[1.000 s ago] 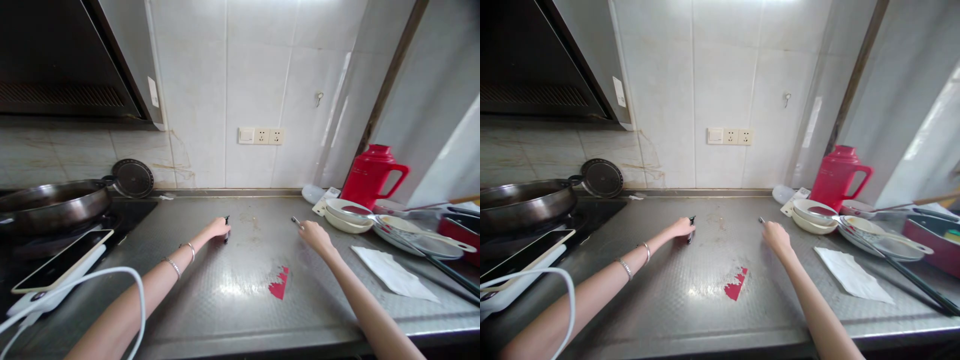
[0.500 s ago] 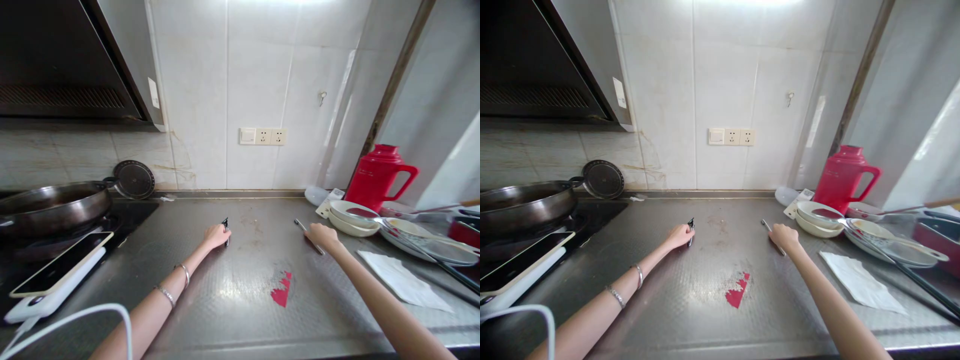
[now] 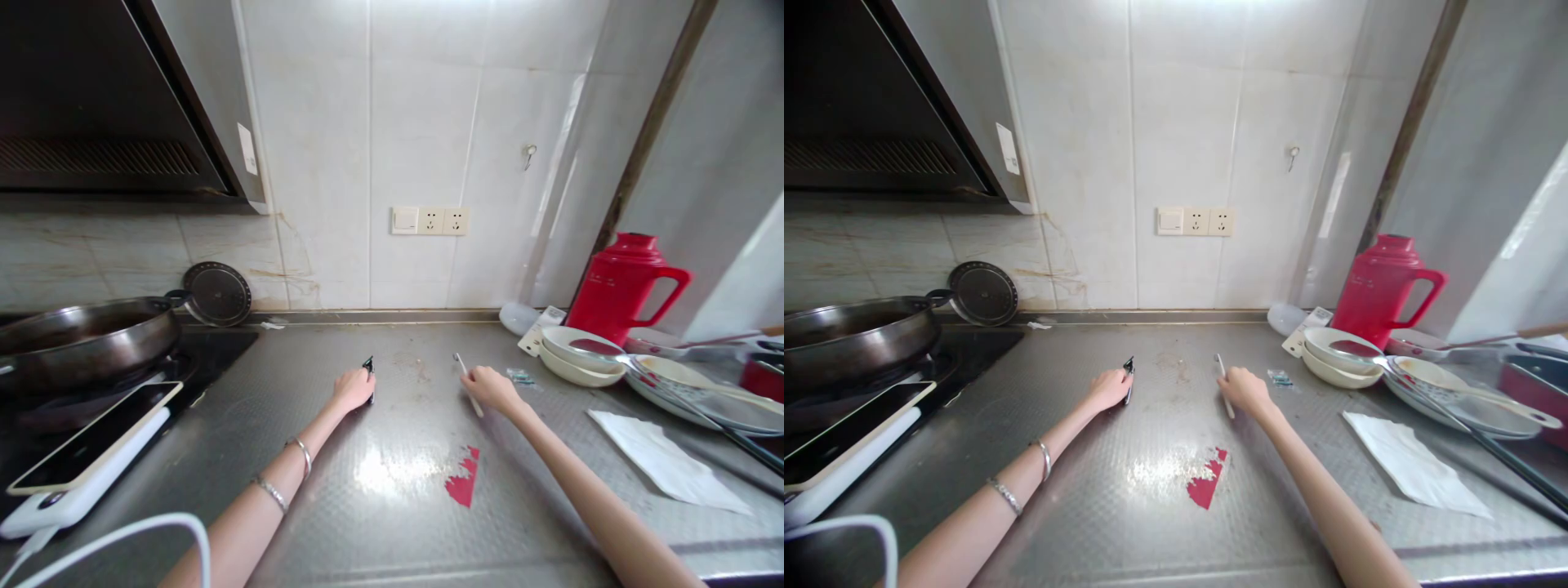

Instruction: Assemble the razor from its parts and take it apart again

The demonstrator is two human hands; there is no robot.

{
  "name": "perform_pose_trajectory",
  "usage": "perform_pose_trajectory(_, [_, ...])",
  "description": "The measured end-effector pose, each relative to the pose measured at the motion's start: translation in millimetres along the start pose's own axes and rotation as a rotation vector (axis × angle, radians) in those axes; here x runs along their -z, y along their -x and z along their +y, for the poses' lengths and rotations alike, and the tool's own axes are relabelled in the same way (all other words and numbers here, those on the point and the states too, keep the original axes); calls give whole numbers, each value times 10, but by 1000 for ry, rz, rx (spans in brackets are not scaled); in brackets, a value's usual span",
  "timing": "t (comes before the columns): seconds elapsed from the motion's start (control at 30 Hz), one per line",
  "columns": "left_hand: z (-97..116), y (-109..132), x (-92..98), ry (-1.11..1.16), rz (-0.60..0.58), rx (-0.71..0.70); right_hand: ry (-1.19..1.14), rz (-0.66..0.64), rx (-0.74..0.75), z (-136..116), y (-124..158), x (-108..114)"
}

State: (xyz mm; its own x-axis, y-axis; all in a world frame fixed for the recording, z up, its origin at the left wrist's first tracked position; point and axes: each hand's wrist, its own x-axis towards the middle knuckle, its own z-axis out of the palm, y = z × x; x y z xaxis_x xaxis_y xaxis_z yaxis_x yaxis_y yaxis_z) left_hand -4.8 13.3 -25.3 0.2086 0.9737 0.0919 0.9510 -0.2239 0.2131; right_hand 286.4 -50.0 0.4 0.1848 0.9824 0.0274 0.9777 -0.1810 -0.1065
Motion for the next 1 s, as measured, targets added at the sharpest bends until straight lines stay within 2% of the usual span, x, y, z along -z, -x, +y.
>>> perform_pose_trajectory(0.2, [7, 1, -9, 10, 3, 33, -62, 45, 87, -888, 52, -89])
perform_pose_trajectory(0.37, [22, 15, 8, 4, 10, 33, -76, 54, 137, -1309, 53, -180])
perform_pose_trajectory(0.67, [5, 4, -15, -16, 33, 12, -78, 47, 184, -1619, 22, -224])
perform_pose_trajectory(1.0, [3, 4, -16, -1, 29, 19, -91, 33, 176, -1621, -25, -224])
